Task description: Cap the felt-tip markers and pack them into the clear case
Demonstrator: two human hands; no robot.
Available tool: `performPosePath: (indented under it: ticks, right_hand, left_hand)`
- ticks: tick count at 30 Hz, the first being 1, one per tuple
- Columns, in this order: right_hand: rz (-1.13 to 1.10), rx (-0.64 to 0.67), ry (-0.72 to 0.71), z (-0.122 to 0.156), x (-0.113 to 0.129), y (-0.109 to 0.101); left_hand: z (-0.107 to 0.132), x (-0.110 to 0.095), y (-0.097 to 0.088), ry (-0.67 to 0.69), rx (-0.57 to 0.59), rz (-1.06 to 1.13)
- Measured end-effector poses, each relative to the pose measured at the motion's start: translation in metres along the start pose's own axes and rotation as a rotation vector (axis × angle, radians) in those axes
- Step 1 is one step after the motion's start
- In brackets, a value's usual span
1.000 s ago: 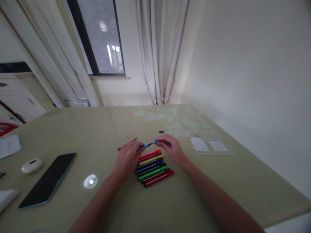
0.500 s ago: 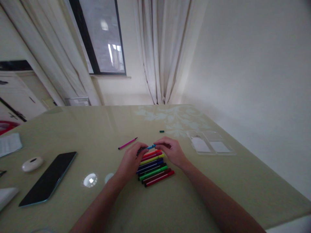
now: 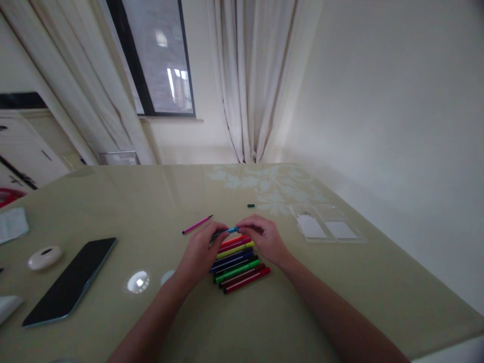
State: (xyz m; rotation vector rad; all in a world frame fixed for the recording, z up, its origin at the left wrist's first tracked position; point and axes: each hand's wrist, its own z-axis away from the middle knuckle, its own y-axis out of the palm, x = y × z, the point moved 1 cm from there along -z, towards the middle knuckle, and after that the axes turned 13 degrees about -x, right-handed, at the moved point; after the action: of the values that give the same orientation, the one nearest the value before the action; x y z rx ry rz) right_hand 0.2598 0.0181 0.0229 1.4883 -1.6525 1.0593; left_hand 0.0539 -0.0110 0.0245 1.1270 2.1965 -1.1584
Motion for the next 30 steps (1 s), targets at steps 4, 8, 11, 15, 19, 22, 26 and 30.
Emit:
performPosePath:
  ticks: [4,8,11,15,19,22,26,30]
  right_hand:
    - [0.009,-0.062,0.052,-0.009,-0.008,-0.009]
    - [0.159,-0.316,0.093,-0.025,-0.033,-0.035]
    - [0.337,-0.369,0.087,-0.031,-0.052,-0.050]
    - [0.496,-0.283,0.067,-0.030,-0.069,-0.051]
    - [0.598,-0.170,-0.043,-0.027,-0.075,-0.045]
    - [0.652,-0.110,-0.105,-0.027,-0.074,-0.043]
    - [0.638,-0.098,-0.096,-0.026,-0.074,-0.044]
    - [0.595,-0.119,-0.113,-0.025,-0.074,-0.044]
  left_hand:
    - [0.002,0.000,0.007,0.020,0.031,-0.020]
    - [0.007,0.007,0.015,0.015,0.067,-0.081]
    - [0.009,0.012,0.020,-0.007,0.123,-0.152]
    - [0.010,0.013,0.021,0.002,0.198,-0.230]
    - [0.011,0.008,0.020,0.034,0.227,-0.263]
    - [0.011,0.007,0.020,0.041,0.228,-0.242]
    - [0.005,0.016,0.011,0.020,0.115,-0.237]
    - [-0.004,0.038,-0.012,-0.038,-0.111,-0.417]
